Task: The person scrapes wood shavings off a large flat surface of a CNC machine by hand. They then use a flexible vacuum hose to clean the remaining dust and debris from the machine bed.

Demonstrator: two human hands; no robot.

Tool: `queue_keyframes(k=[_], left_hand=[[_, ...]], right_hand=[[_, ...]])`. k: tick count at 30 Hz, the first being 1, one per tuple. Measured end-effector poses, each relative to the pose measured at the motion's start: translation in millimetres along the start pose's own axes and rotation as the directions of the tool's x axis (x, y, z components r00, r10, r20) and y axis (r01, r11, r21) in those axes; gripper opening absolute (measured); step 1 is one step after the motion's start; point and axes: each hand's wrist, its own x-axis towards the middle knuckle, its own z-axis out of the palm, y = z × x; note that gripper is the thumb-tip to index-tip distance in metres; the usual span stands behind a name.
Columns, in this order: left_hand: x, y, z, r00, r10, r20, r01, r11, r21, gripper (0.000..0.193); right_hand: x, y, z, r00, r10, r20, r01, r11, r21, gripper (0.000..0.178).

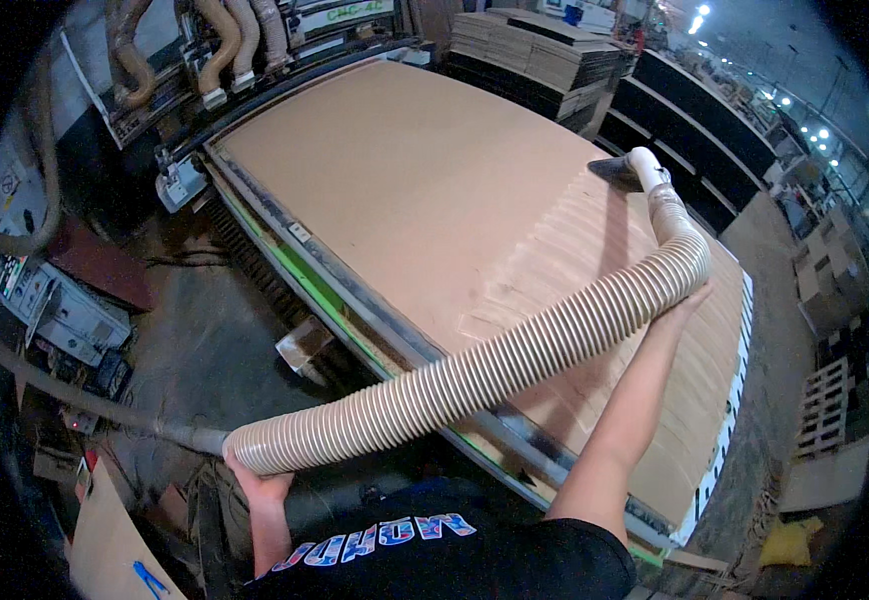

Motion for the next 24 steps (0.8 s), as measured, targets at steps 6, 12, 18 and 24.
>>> queue_keyframes(k=[6,12,18,24], left_hand=[[13.4,29.4,-38.0,0.997,-0.065,0.044,0.064,0.998,0.023,0.086],[25.1,57.7,-53.7,0.992,-0.113,-0.063,0.115,0.993,0.033,0.083],[28.6,58.2,-42.8,0.984,-0.171,-0.040,0.174,0.981,0.082,0.085],[49.3,29.6,-16.8,0.976,-0.216,-0.034,0.219,0.968,0.126,0.086]], right_hand=[[-86.5,-110.4,-43.2,0.986,-0.125,-0.114,0.120,0.991,-0.053,0.076],[-169.2,-212.5,-58.8,0.956,-0.266,-0.122,0.252,0.960,-0.119,0.072],[-237.3,-290.8,-82.6,0.866,-0.499,-0.033,0.468,0.831,-0.302,0.068],[-244.1,-277.5,-108.0,0.794,-0.558,-0.240,0.475,0.817,-0.327,0.070]])
